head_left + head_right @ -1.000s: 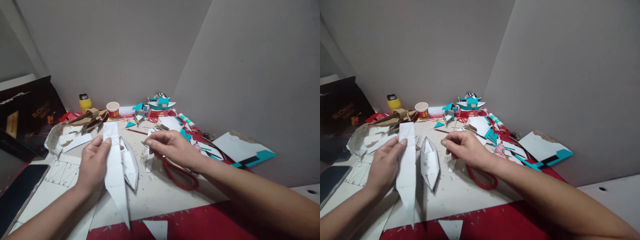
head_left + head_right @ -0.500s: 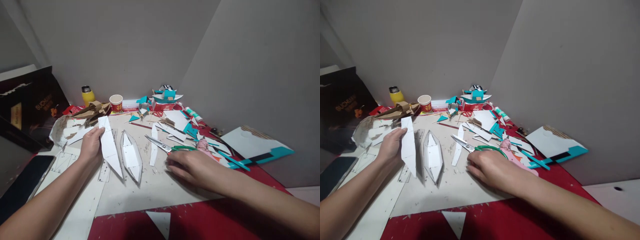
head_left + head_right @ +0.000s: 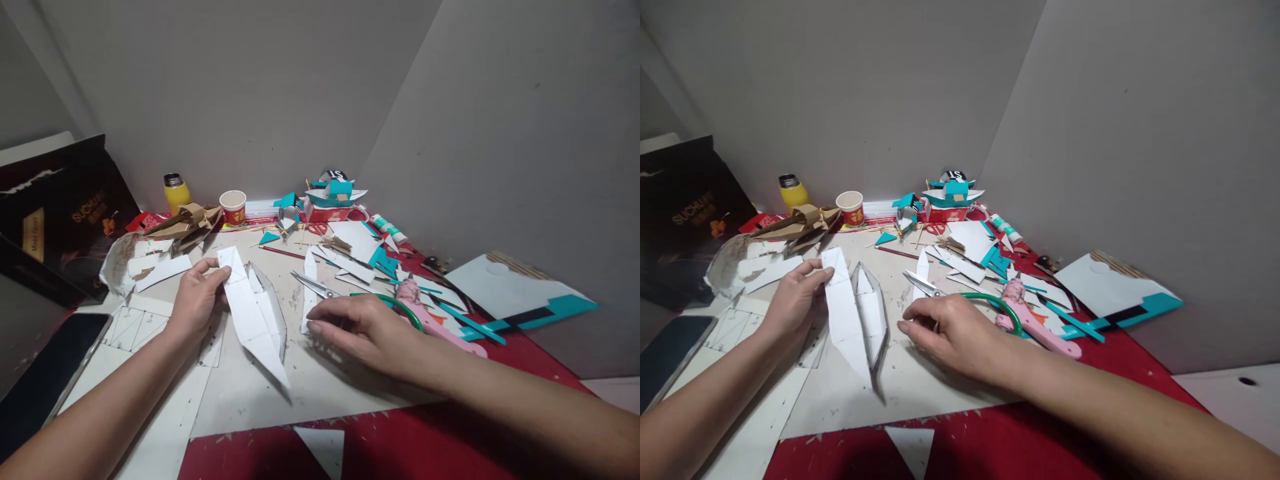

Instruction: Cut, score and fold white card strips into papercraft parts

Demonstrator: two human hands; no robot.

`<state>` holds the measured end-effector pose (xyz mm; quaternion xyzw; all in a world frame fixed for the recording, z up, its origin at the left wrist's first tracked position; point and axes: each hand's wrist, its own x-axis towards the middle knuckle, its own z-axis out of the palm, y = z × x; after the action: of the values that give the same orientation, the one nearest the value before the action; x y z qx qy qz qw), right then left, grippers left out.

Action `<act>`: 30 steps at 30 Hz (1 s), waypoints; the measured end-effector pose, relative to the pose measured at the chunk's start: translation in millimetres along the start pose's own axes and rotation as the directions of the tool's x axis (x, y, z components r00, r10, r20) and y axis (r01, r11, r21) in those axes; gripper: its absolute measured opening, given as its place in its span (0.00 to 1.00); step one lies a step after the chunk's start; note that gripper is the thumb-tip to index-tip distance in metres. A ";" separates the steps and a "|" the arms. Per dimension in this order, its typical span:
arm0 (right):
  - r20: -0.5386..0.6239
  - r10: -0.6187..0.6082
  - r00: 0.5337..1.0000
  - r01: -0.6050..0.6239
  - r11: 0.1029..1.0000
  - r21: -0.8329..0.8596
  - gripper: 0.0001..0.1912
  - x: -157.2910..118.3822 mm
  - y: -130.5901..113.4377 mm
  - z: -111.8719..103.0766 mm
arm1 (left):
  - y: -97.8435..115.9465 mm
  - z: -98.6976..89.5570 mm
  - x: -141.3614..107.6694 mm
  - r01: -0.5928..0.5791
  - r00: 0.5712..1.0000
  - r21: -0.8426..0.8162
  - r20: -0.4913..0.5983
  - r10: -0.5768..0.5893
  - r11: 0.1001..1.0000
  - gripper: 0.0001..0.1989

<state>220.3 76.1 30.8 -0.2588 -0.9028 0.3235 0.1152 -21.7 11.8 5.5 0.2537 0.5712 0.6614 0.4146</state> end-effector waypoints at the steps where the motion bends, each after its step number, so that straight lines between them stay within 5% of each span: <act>1: -0.023 0.008 1.000 -0.007 0.998 0.062 0.13 3.1 -2.1 2.2 | 0.5 2.8 -3.4 -0.001 1.000 0.023 0.016 0.000 1.000 0.11; 5: -0.056 0.093 0.994 -0.069 0.941 0.331 0.17 19.7 -13.3 13.5 | 2.7 15.3 -20.2 -0.021 0.998 0.083 0.062 0.016 0.996 0.11; 9: 0.111 0.195 0.975 -0.220 0.735 0.641 0.13 36.9 -19.1 19.7 | 7.4 21.7 -33.6 -0.101 0.990 0.184 0.119 0.080 0.978 0.11; 12: 0.160 0.208 0.965 -0.258 0.643 0.721 0.13 44.9 -15.6 16.8 | 16.3 21.8 -33.5 -0.169 0.980 0.272 0.150 0.131 0.947 0.10; 17: 0.140 0.191 0.972 -0.228 0.604 0.763 0.18 52.7 -8.3 9.7 | 27.8 32.3 -20.8 -0.131 0.974 0.240 0.212 0.080 0.962 0.11; 21: 0.064 0.153 0.986 -0.142 0.582 0.800 0.17 61.6 -4.3 3.9 | 29.0 42.7 -10.4 -0.214 0.952 0.256 0.269 0.143 0.943 0.12; 25: 0.023 0.202 0.979 -0.143 0.607 0.782 0.12 69.9 5.7 -3.6 | 24.9 29.7 12.6 -0.314 0.949 0.279 0.118 0.293 0.907 0.11; 30: 0.096 0.228 0.969 -0.224 0.644 0.732 0.11 75.8 11.7 -3.2 | 2.2 7.7 40.1 -0.083 0.997 0.281 0.025 0.080 0.956 0.15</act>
<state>162.5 126.5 28.8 -0.3016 -0.6554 0.6711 0.1710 -37.1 49.6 3.8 0.3378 0.6459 0.5881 0.3505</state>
